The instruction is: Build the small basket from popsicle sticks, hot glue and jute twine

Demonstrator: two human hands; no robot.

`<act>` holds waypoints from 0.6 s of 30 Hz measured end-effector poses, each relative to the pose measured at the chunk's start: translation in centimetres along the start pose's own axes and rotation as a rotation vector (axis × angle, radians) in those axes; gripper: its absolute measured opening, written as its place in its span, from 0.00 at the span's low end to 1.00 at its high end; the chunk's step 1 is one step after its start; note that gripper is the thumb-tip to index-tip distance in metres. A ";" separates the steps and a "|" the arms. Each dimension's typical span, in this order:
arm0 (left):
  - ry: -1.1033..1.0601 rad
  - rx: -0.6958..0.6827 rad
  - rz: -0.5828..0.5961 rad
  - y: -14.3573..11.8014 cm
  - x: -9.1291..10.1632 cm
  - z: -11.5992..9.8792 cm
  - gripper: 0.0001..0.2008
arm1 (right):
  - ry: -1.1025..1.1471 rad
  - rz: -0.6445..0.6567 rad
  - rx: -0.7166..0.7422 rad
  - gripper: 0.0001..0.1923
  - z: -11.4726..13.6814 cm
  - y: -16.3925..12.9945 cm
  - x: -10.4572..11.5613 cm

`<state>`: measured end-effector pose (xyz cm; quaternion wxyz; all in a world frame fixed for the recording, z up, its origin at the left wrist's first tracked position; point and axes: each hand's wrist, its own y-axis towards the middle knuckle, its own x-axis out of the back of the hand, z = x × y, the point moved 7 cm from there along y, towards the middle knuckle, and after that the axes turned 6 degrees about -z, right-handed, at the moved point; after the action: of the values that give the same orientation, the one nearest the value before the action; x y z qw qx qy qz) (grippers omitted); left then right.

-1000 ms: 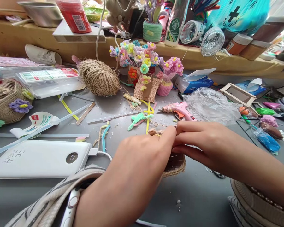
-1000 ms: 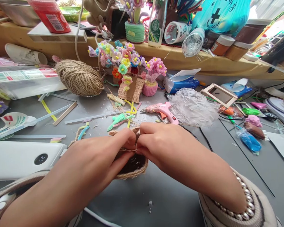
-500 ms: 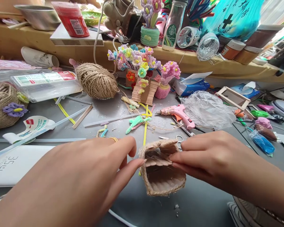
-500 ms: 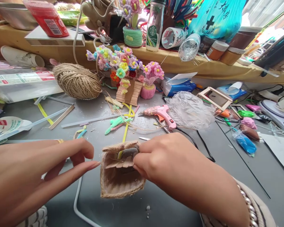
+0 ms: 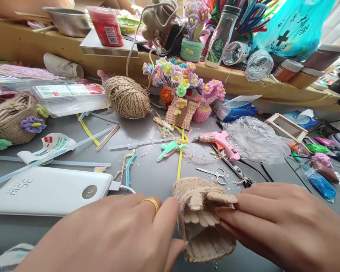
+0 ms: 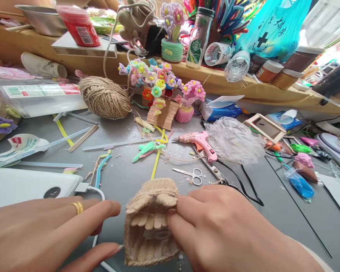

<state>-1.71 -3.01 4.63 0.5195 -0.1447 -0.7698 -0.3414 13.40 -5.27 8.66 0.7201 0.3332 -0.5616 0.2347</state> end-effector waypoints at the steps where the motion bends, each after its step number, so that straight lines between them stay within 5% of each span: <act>1: 0.038 -0.076 -0.114 0.3 0.8 -0.8 0.18 | -0.013 -0.009 0.011 0.13 0.0 0.0 0.0; 4: 0.125 -0.198 -0.278 0.6 1.9 -1.9 0.15 | -0.044 -0.025 0.021 0.14 -0.1 0.0 -0.2; 12: 0.150 -0.237 -0.278 0.8 2.4 -2.4 0.14 | -0.073 -0.062 0.035 0.14 0.1 -0.1 -0.2; 15: 0.149 -0.240 -0.260 1.3 2.6 -2.8 0.16 | -0.068 -0.066 0.047 0.14 0.4 0.1 0.1; 18: 0.089 -0.198 -0.105 2.0 1.5 -2.4 0.17 | -0.067 -0.053 0.046 0.15 0.5 0.5 0.1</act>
<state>0.51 -3.34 7.23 0.5176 -0.1395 -0.7151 -0.4486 12.76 -5.29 8.92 0.6988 0.3721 -0.5709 0.2173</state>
